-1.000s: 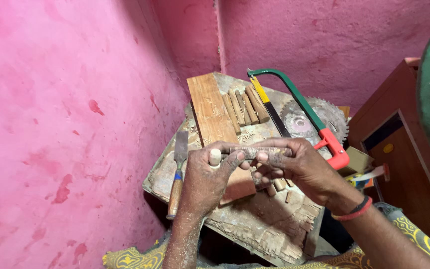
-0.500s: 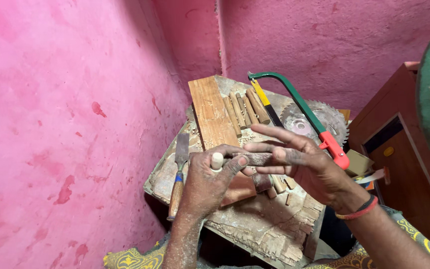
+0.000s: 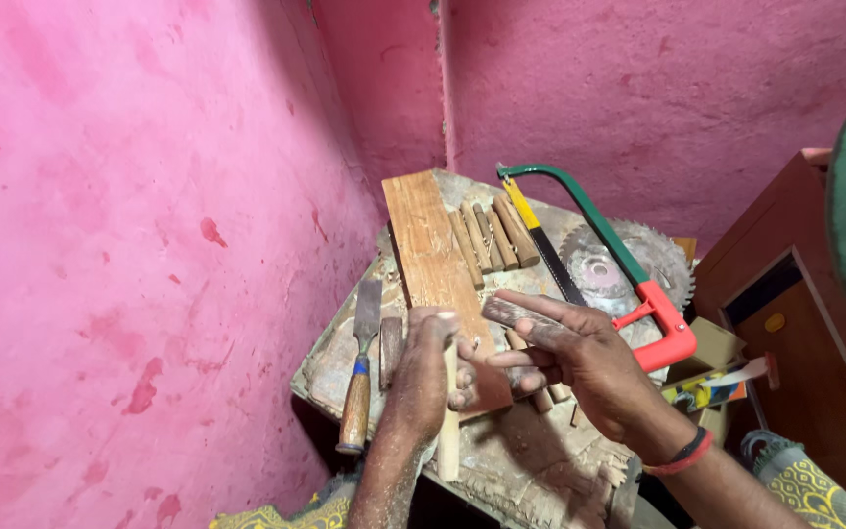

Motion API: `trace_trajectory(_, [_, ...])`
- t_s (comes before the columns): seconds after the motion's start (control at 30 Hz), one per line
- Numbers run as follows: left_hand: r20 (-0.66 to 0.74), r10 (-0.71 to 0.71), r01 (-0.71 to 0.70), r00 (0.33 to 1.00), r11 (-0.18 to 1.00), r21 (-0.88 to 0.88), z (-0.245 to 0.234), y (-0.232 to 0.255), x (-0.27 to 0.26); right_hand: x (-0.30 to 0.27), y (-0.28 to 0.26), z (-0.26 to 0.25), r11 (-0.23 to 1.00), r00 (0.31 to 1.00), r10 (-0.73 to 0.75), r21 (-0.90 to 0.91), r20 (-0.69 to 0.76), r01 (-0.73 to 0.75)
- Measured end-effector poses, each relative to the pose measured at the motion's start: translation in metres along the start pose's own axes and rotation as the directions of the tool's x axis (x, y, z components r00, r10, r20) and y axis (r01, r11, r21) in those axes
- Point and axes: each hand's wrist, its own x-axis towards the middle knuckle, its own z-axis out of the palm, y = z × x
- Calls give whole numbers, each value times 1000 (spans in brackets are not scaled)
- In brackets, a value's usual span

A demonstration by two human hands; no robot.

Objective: The person uses a chisel to carve and shape a small cylindrical wooden piece, then switches to sanding it with a sanding block. The person repeatedly rotates the piece to smooth its surface.

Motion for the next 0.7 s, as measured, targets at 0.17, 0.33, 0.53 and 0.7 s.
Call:
trace_trajectory(0.17, [30,77,-76,997,997,-25,-6,-14,13,2,-7,-1,999,986,-36,23,-165,40])
trace_trajectory(0.33, [-28,157,-141,987,938,316,9,-5,0,3,-3,-6,994,979,-107,-17,-176,105])
trace_trajectory(0.53, [-92,291,-227,952,877,424,28,12,-14,4,7,-9,976,966,-216,-33,-142,213])
trace_trajectory(0.7, [-181,427,-307,886,832,462,38,12,-18,0,18,3,981,977,-195,-25,-85,194])
